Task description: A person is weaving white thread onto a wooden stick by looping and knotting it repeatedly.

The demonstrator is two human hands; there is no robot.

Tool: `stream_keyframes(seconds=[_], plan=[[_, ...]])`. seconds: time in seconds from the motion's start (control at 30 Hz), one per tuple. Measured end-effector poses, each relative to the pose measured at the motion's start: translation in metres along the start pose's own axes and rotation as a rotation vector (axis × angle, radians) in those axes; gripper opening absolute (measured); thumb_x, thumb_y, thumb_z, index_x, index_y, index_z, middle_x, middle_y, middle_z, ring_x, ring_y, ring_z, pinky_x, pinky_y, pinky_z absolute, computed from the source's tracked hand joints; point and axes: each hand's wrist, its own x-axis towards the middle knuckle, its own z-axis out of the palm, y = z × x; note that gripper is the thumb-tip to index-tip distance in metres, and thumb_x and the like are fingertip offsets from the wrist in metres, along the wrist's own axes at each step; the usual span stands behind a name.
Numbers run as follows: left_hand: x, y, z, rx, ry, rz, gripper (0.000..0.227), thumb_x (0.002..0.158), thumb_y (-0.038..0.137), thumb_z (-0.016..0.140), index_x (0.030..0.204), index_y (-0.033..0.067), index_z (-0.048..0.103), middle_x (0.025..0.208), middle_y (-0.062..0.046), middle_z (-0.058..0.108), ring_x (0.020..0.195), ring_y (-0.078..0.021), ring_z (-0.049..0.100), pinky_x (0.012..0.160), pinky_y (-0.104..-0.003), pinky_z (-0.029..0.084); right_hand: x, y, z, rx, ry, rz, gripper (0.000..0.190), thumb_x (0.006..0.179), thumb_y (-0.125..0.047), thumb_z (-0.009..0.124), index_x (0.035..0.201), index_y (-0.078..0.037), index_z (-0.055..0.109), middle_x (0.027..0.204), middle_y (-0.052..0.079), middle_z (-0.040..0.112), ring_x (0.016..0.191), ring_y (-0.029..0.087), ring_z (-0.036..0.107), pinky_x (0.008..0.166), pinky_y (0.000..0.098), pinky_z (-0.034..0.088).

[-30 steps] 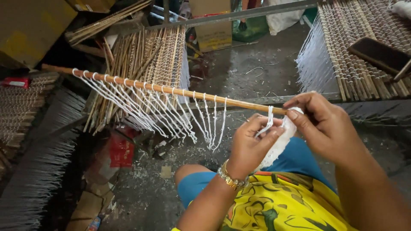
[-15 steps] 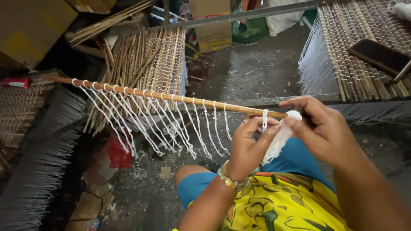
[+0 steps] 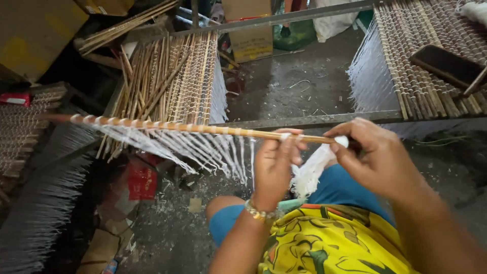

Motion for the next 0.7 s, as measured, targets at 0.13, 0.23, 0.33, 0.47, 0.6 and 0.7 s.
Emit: stream_keyframes(seconds=[0.13, 0.23, 0.33, 0.47, 0.6, 0.7], plan=[[0.006, 0.003, -0.038, 0.009, 0.102, 0.006, 0.022, 0.108, 0.024, 0.053, 0.118, 0.0093, 0.067, 0.087, -0.001, 0.071, 0.064, -0.0038, 0.051, 0.058, -0.02, 0.041, 0.016, 0.043, -0.012, -0.07, -0.102, 0.156, 0.014, 0.091, -0.015, 0.07, 0.103, -0.011, 0.076, 0.088, 0.001, 0.071, 0.061, 0.01, 0.056, 0.048, 0.022, 0.046], [-0.004, 0.018, -0.061, 0.034, 0.169, -0.016, 0.017, 0.107, 0.017, 0.055, 0.116, 0.0087, 0.067, 0.089, -0.003, 0.073, 0.066, -0.0044, 0.053, 0.058, -0.017, 0.043, 0.051, 0.103, 0.002, -0.268, -0.18, 0.235, 0.03, 0.091, -0.015, 0.061, 0.117, -0.018, 0.075, 0.106, 0.014, 0.067, 0.085, 0.031, 0.067, 0.081, 0.0443, 0.05], [-0.014, 0.044, -0.072, 0.065, 0.183, 0.017, 0.018, 0.108, 0.019, 0.055, 0.114, 0.0075, 0.068, 0.081, 0.002, 0.068, 0.057, 0.0006, 0.045, 0.045, -0.01, 0.032, 0.097, 0.167, 0.03, -0.353, -0.193, 0.381, 0.034, 0.102, -0.011, 0.05, 0.129, -0.016, 0.07, 0.136, 0.015, 0.06, 0.1, 0.043, 0.065, 0.08, 0.0535, 0.052], [-0.031, 0.057, -0.077, 0.015, 0.263, 0.057, 0.014, 0.104, 0.015, 0.06, 0.109, 0.0045, 0.068, 0.091, -0.004, 0.069, 0.078, -0.0078, 0.067, 0.064, -0.014, 0.058, 0.129, 0.22, 0.051, -0.486, -0.08, 0.403, 0.038, 0.104, -0.009, 0.045, 0.131, -0.018, 0.069, 0.128, 0.019, 0.063, 0.113, 0.045, 0.058, 0.079, 0.0575, 0.05], [-0.038, 0.062, -0.072, -0.022, 0.27, 0.049, 0.016, 0.105, 0.015, 0.057, 0.111, 0.0027, 0.066, 0.089, -0.007, 0.069, 0.078, -0.0121, 0.067, 0.068, -0.019, 0.056, 0.138, 0.239, 0.065, -0.524, -0.128, 0.523, 0.036, 0.103, -0.014, 0.064, 0.139, -0.019, 0.066, 0.129, 0.01, 0.066, 0.113, 0.033, 0.06, 0.081, 0.0495, 0.058], [-0.033, 0.053, -0.071, 0.05, 0.161, 0.099, 0.016, 0.106, 0.015, 0.057, 0.112, 0.005, 0.066, 0.084, -0.004, 0.071, 0.074, -0.0094, 0.066, 0.059, -0.015, 0.052, 0.14, 0.22, 0.058, -0.538, -0.052, 0.421, 0.035, 0.091, 0.007, 0.066, 0.124, -0.006, 0.073, 0.111, 0.021, 0.067, 0.1, 0.042, 0.065, 0.076, 0.0503, 0.053]])
